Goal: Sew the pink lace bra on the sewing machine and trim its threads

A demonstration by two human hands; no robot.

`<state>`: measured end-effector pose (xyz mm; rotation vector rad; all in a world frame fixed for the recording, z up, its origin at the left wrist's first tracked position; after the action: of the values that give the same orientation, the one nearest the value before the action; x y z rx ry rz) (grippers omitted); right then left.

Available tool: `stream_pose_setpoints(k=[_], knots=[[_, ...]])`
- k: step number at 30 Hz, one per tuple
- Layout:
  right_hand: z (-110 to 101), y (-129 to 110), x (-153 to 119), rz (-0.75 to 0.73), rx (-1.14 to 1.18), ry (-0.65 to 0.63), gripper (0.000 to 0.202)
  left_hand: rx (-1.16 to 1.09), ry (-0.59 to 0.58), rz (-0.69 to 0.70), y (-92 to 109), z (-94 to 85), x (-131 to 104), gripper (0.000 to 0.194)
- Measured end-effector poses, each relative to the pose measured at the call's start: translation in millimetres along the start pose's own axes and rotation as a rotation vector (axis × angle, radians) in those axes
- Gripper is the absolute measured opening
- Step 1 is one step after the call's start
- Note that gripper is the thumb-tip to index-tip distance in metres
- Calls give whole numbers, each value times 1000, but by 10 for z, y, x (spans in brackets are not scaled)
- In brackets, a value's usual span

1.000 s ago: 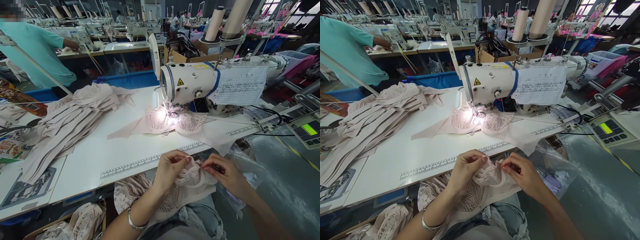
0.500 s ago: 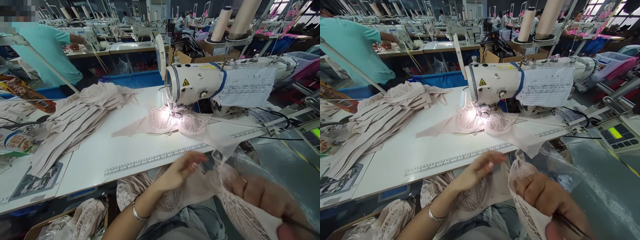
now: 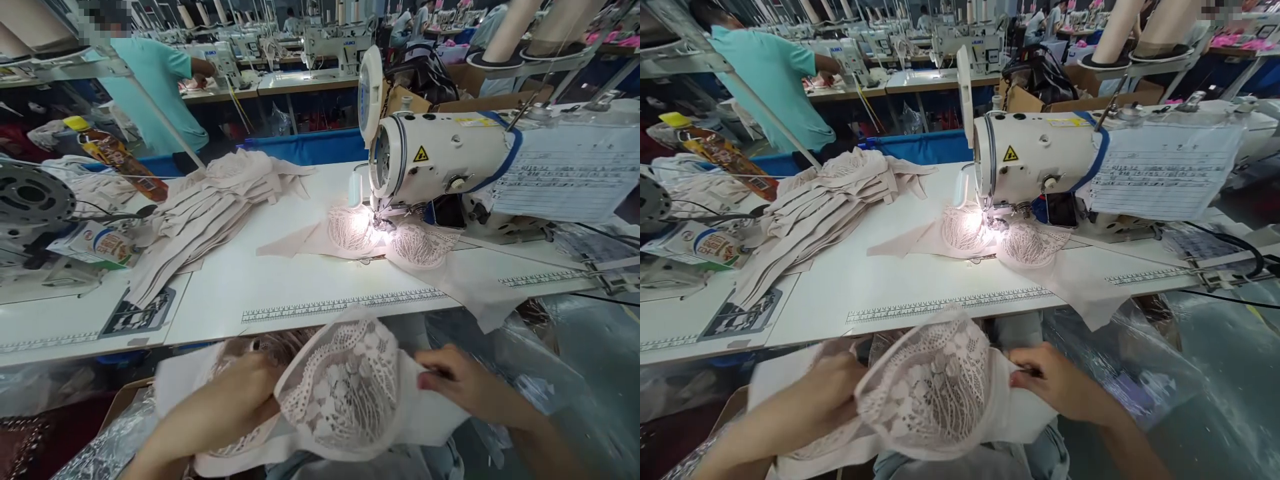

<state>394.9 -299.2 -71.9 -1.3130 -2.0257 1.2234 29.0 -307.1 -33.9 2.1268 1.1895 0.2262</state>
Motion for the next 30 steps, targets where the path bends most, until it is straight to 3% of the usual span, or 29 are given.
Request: stream_pose_setpoints(k=[2,4,6,7,10,14,17,20,23,25,27,30], knots=[[247,212,87,78,-199,-128,44,269,-152,-131,-149,411,27,27],[448,436,109,139,-402,-200,30,475,-226,-236,-238,834,149,24],[559,619,98,175,-567,-302,16,631,-240,-241,-260,1101,273,26],[577,684,94,187,-625,-347,14,693,-201,-200,-248,1147,322,26],[504,742,122,224,-741,-389,22,762,37,110,-140,977,451,21],[209,502,238,260,-837,-358,33,621,327,607,26,440,816,15],[-119,184,407,98,-637,-288,29,551,435,678,48,97,1343,15],[-505,-21,711,-103,-474,-20,28,669,371,673,29,-96,1924,29],[-856,9,1147,-93,-705,318,34,868,171,686,38,-157,2351,30],[-1027,110,1463,-32,-870,447,37,952,43,677,53,-154,2509,22],[-1142,229,1748,23,-960,477,39,983,-17,655,63,-137,2580,16],[-1240,378,2037,75,-957,412,35,951,12,586,56,-102,2586,13]])
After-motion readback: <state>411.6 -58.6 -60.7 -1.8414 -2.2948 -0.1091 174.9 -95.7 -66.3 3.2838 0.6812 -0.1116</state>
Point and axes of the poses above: each hand's wrist, its own x-axis towards the middle knuckle, its own z-axis out of the palm, y = z × x, the point moved 1 cm from there along x, towards the middle knuckle
